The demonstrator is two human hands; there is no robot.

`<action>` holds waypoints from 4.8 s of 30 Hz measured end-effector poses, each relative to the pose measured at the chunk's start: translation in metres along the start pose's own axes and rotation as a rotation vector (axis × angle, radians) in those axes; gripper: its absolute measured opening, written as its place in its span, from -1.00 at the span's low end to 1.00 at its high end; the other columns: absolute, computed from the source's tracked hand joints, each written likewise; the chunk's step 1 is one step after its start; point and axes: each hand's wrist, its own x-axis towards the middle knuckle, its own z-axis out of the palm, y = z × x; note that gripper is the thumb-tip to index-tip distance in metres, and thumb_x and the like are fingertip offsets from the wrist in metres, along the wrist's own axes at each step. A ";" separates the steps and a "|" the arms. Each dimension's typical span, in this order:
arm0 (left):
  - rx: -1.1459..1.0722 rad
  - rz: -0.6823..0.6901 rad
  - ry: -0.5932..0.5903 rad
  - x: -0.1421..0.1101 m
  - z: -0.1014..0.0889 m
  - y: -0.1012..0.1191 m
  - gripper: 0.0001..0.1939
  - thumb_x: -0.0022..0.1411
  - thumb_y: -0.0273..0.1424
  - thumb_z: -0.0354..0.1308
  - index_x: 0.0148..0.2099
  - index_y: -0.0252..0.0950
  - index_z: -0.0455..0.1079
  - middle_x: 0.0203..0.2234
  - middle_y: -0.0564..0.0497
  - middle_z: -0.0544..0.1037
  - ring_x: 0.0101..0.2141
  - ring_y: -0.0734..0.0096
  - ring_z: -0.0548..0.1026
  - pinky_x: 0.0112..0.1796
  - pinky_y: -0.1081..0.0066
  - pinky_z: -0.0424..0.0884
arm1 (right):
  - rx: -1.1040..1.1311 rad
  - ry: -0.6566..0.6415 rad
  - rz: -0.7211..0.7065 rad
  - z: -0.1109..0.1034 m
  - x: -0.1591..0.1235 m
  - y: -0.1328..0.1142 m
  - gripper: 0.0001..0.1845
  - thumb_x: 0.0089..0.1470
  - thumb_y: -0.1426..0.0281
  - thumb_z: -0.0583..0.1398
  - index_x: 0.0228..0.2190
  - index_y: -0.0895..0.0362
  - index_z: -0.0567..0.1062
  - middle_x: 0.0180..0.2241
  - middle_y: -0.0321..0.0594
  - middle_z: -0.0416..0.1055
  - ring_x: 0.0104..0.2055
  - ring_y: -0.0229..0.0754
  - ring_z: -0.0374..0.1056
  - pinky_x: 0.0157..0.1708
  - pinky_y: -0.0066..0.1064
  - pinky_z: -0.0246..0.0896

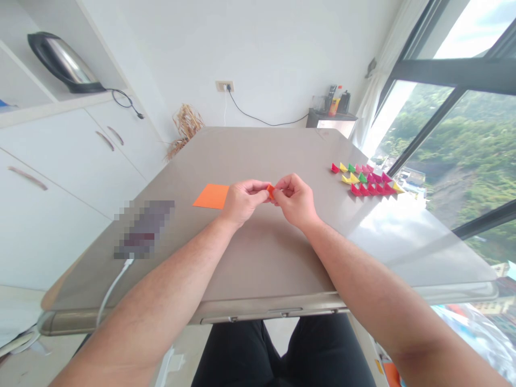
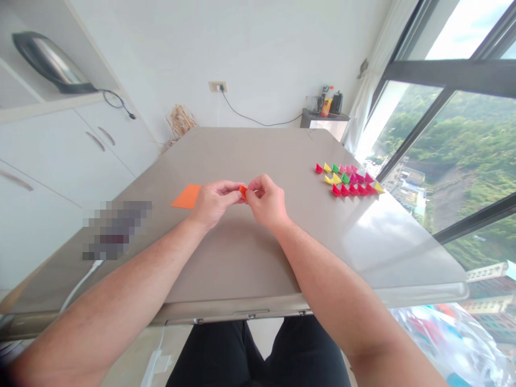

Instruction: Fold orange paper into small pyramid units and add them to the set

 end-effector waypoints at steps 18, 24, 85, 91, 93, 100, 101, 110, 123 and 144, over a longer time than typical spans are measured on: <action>0.057 -0.007 0.105 0.003 0.000 -0.007 -0.67 -0.03 -0.31 0.48 -0.18 -0.32 0.66 -0.33 -0.08 0.70 -0.27 0.19 0.66 -0.06 0.10 0.61 | -0.150 0.112 -0.012 0.000 -0.001 -0.006 -0.90 0.03 0.37 0.22 -0.34 0.06 0.52 -0.41 -0.32 0.55 -0.41 -0.21 0.48 -0.35 -0.35 0.37; 0.036 0.011 0.174 0.006 -0.001 -0.008 -0.64 -0.05 -0.32 0.47 -0.16 -0.31 0.65 -0.29 -0.08 0.70 -0.23 0.17 0.67 -0.05 0.11 0.60 | -0.281 0.109 -0.255 0.003 -0.004 -0.005 -0.80 0.08 0.41 0.20 -0.37 0.04 0.67 -0.33 -0.24 0.54 -0.42 -0.25 0.39 -0.36 -0.35 0.31; 0.100 0.040 0.138 0.001 0.006 -0.008 -0.74 0.00 -0.34 0.44 -0.26 -0.30 0.52 -0.39 -0.02 0.65 -0.35 0.31 0.63 -0.19 0.22 0.61 | 0.132 0.054 0.142 0.002 0.005 -0.009 -0.75 -0.06 0.36 0.33 -0.26 0.14 0.55 -0.33 -0.24 0.58 -0.39 -0.25 0.48 -0.35 -0.34 0.46; 0.095 0.031 0.145 0.001 0.008 -0.007 -0.75 0.00 -0.36 0.44 -0.27 -0.29 0.51 -0.41 -0.01 0.65 -0.37 0.29 0.64 -0.21 0.20 0.62 | 0.168 0.060 0.128 0.002 0.006 -0.007 -0.75 -0.09 0.35 0.34 -0.29 0.12 0.54 -0.35 -0.26 0.56 -0.37 -0.23 0.47 -0.36 -0.33 0.45; 0.092 0.012 0.156 0.001 0.009 -0.008 -0.73 -0.01 -0.35 0.45 -0.25 -0.29 0.52 -0.40 -0.02 0.65 -0.34 0.26 0.65 -0.20 0.20 0.62 | 0.169 0.056 0.124 0.001 0.006 -0.007 -0.75 -0.09 0.36 0.34 -0.29 0.12 0.54 -0.36 -0.27 0.54 -0.35 -0.23 0.47 -0.35 -0.33 0.46; 0.127 -0.119 0.061 0.003 0.009 -0.011 -0.76 0.05 -0.27 0.41 -0.31 -0.33 0.53 -0.42 -0.09 0.66 -0.40 0.26 0.64 -0.31 0.24 0.58 | 0.194 0.039 0.116 -0.001 0.008 -0.002 -0.76 -0.09 0.40 0.30 -0.28 0.11 0.51 -0.40 -0.33 0.52 -0.36 -0.25 0.47 -0.29 -0.32 0.48; 0.139 -0.112 0.063 0.003 0.008 -0.011 -0.78 0.05 -0.29 0.40 -0.33 -0.32 0.53 -0.45 -0.07 0.65 -0.42 0.28 0.62 -0.33 0.26 0.57 | 0.190 0.030 0.113 -0.002 0.008 -0.002 -0.76 -0.09 0.41 0.29 -0.28 0.11 0.51 -0.41 -0.34 0.51 -0.37 -0.26 0.45 -0.30 -0.33 0.47; 0.242 -0.064 0.095 0.004 0.010 -0.013 -0.83 0.04 -0.32 0.39 -0.40 -0.29 0.50 -0.55 -0.01 0.60 -0.53 0.36 0.54 -0.36 0.27 0.54 | 0.098 0.014 0.119 0.002 0.010 -0.005 -0.85 -0.11 0.47 0.22 -0.39 0.09 0.41 -0.47 -0.38 0.42 -0.47 -0.31 0.36 -0.42 -0.39 0.37; 0.217 -0.089 0.071 0.004 0.012 -0.015 -0.78 0.08 -0.24 0.37 -0.44 -0.27 0.50 -0.53 -0.02 0.59 -0.53 0.39 0.51 -0.47 0.38 0.45 | 0.078 0.068 0.121 0.000 0.012 0.000 -0.82 -0.04 0.41 0.29 -0.31 0.09 0.48 -0.37 -0.30 0.50 -0.34 -0.26 0.45 -0.40 -0.41 0.39; 0.688 0.027 -0.113 0.000 0.003 -0.003 -0.72 0.20 -0.20 0.22 -0.45 -0.28 0.45 -0.60 0.05 0.51 -0.56 0.46 0.39 -0.49 0.44 0.24 | -0.017 -0.073 0.144 -0.011 0.009 -0.004 -0.89 -0.08 0.34 0.30 -0.53 0.12 0.54 -0.53 -0.30 0.49 -0.50 -0.29 0.32 -0.47 -0.41 0.29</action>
